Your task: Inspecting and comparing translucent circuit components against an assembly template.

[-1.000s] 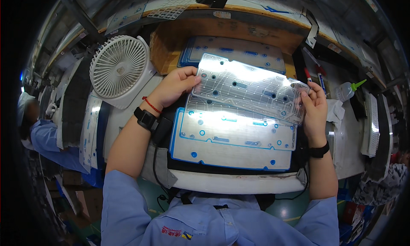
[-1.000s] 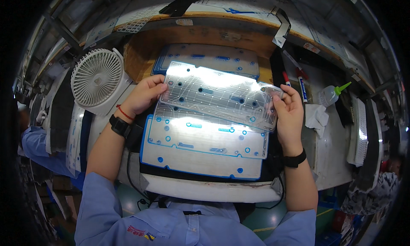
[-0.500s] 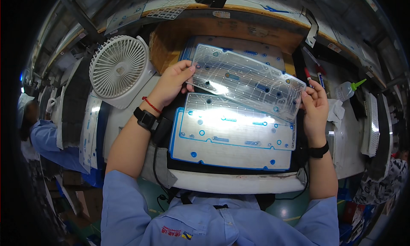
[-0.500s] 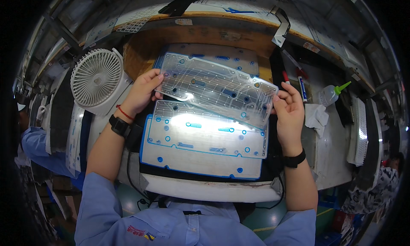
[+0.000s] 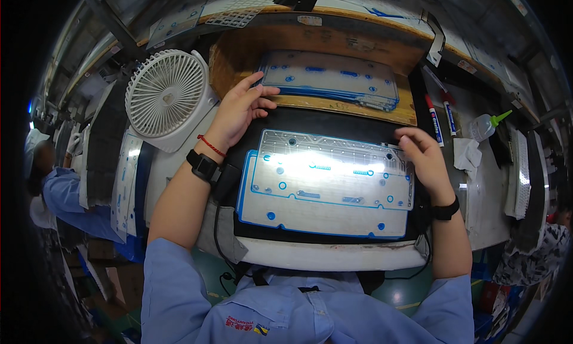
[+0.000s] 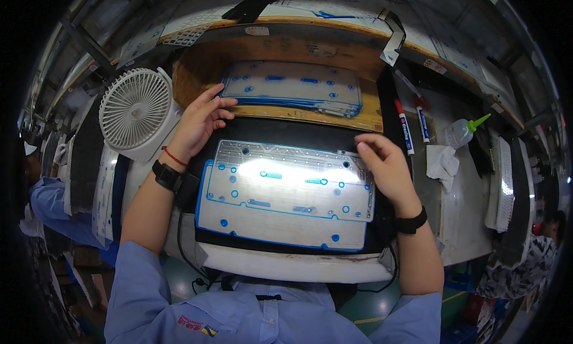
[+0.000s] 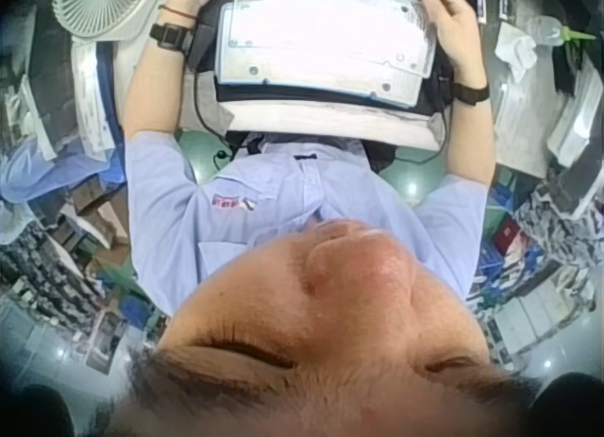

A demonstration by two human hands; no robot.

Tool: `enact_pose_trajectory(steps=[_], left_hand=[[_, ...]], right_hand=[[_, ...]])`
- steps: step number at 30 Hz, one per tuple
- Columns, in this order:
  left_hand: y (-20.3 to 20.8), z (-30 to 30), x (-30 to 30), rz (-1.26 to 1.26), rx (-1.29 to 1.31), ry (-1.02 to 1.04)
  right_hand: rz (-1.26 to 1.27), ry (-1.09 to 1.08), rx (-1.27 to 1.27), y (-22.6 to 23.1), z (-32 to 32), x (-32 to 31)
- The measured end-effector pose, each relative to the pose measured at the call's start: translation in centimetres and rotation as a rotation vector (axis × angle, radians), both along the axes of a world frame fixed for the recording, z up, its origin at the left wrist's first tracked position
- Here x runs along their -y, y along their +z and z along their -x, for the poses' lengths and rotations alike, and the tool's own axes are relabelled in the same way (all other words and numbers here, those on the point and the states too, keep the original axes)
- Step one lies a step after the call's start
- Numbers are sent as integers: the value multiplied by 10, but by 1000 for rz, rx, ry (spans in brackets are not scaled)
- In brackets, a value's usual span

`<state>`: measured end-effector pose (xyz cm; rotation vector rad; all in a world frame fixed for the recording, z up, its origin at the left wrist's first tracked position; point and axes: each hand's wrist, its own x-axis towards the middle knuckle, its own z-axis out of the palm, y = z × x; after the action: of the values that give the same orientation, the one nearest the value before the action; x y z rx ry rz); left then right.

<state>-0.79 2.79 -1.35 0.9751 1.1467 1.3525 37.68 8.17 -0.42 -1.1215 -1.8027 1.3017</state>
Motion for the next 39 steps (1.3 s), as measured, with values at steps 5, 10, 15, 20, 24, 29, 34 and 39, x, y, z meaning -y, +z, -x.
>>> enact_pose_trajectory(steps=[5, 10, 15, 20, 24, 29, 34, 39], left_hand=[[4, -5, 2, 1, -1, 16], [7, -5, 3, 45, 70, -157], [1, -5, 6, 50, -112, -261], [-1, -6, 4, 12, -149, -223], [-2, -3, 1, 13, -58, -117], [-1, -3, 0, 32, 9, -33], [-1, -1, 1, -71, 34, -55], [-9, -1, 0, -216, 41, -44]], right_hand=[[-48, 156, 118, 8, 0, 5], [-88, 23, -2, 5, -1, 4], [-48, -97, -81, 3, -1, 1], [-2, -165, -217, 3, 3, 1], [10, -190, -362, 1, -1, -4], [35, -155, -276, 1, 1, -2], [9, -171, -298, 1, -8, -4], [65, -199, -514, 12, 0, 3]])
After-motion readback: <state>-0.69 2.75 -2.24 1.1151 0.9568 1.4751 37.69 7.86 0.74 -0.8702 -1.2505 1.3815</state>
